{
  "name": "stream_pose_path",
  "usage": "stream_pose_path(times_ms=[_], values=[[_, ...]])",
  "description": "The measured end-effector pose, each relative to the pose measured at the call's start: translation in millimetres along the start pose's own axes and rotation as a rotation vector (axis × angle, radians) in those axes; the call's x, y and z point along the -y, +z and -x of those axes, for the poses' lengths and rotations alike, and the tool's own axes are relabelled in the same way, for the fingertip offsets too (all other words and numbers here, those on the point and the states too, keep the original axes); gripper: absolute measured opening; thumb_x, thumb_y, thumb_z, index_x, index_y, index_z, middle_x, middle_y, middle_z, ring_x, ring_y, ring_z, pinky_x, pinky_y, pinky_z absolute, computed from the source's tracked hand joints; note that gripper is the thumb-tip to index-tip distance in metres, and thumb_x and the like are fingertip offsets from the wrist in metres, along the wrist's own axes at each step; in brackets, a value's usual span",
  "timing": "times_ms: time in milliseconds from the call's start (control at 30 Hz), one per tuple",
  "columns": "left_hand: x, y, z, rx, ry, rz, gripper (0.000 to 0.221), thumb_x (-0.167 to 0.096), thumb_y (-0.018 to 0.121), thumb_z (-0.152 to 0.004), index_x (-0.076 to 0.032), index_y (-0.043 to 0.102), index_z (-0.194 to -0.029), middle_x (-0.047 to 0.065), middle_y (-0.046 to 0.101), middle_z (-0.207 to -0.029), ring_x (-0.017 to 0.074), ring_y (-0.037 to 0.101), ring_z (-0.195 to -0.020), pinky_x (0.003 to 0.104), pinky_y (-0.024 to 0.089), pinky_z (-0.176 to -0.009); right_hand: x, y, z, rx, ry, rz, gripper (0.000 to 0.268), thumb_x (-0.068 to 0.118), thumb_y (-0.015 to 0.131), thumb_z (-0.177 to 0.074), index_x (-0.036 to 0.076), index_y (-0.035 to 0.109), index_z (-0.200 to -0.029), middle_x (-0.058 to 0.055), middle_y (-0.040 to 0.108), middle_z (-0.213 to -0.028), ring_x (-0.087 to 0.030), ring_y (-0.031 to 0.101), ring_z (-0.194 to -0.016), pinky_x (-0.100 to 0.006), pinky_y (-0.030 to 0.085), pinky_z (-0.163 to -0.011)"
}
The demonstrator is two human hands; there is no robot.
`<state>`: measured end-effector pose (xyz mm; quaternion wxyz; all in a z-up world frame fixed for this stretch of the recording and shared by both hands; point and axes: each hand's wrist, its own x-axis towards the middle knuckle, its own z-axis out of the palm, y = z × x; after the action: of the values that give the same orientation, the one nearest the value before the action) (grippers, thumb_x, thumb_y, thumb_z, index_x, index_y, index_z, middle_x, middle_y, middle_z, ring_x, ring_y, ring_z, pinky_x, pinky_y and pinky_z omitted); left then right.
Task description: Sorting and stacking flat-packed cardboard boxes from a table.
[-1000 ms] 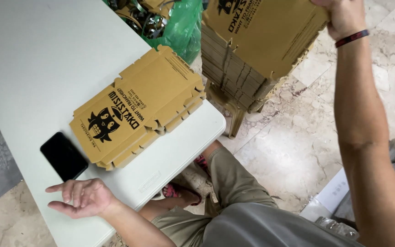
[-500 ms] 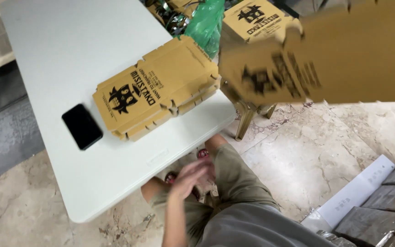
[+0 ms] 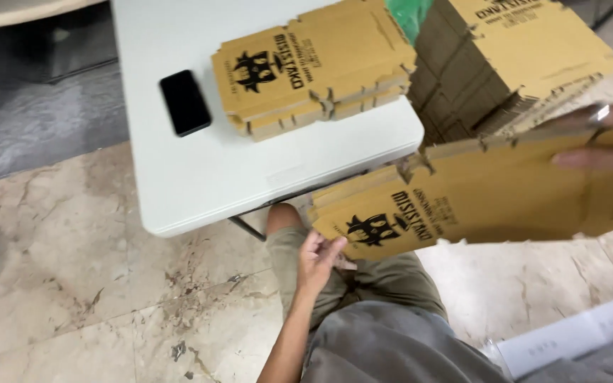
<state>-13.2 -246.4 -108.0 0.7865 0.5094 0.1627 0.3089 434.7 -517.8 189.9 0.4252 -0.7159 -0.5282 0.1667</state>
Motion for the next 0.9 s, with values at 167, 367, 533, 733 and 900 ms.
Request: stream_pose_path(times_ms=[167,367,533,733,900], values=[[-56.9,-44.3,42.3,-0.388,0.348,-0.554,0.025,-0.012,0.094,-0.075,-0.008,0.071,-0.066,0.002,0.069,-0.055,0.0071,0.059,-0.054,0.024,0.049,-0.054,55.5,132.4,-3.4,0.125,-0.043,0.012,0.046,0.001,0.083,-0.068,0.009,0.081,-0.113,-0.015,0.084,-0.097,-0.019,0.077,-0.087,-0.044,0.059,-0.079],[-100.5,-73.5,82.9,-0.469,0.313,-0.697,0.019,-0.009,0.094,-0.072,-0.007,0.077,-0.077,0.010,0.075,-0.066,0.0090,0.067,-0.063,0.026,0.056,-0.065,27.2,221.6,-8.8,0.182,-0.070,-0.182,0.036,-0.005,0.077,-0.080,0.000,0.076,-0.116,-0.020,0.079,-0.105,-0.024,0.070,-0.099,-0.046,0.055,-0.090],[-39.5,-123.5,105.8,-0.335,-0.055,-0.494,0.053,-0.003,0.083,-0.083,0.001,0.064,-0.132,0.019,0.074,-0.122,0.0270,0.065,-0.117,0.048,0.048,-0.108,21.3,257.1,-2.0,0.137,-0.023,-0.346,0.040,-0.004,0.077,-0.082,0.001,0.073,-0.122,-0.018,0.077,-0.108,-0.021,0.067,-0.102,-0.041,0.051,-0.096],[-25.7,-121.2,75.8,-0.422,0.113,-0.281,0.075,-0.027,0.090,-0.072,-0.004,0.060,-0.137,0.018,0.069,-0.125,0.0274,0.065,-0.119,0.046,0.047,-0.110,-105.0,287.0,10.0,-0.060,-0.039,-0.354,0.058,0.025,0.094,-0.072,0.003,0.067,-0.118,-0.009,0.067,-0.101,-0.020,0.061,-0.101,-0.038,0.045,-0.100],[-15.9,-101.5,62.9,-0.528,0.201,-0.193,0.055,-0.011,0.094,-0.068,-0.005,0.067,-0.116,0.006,0.071,-0.104,0.0162,0.068,-0.101,0.032,0.055,-0.095,-85.5,313.1,11.2,-0.154,-0.077,-0.432,0.058,0.040,0.091,-0.074,0.004,0.065,-0.111,-0.008,0.067,-0.099,-0.015,0.061,-0.096,-0.033,0.050,-0.094]])
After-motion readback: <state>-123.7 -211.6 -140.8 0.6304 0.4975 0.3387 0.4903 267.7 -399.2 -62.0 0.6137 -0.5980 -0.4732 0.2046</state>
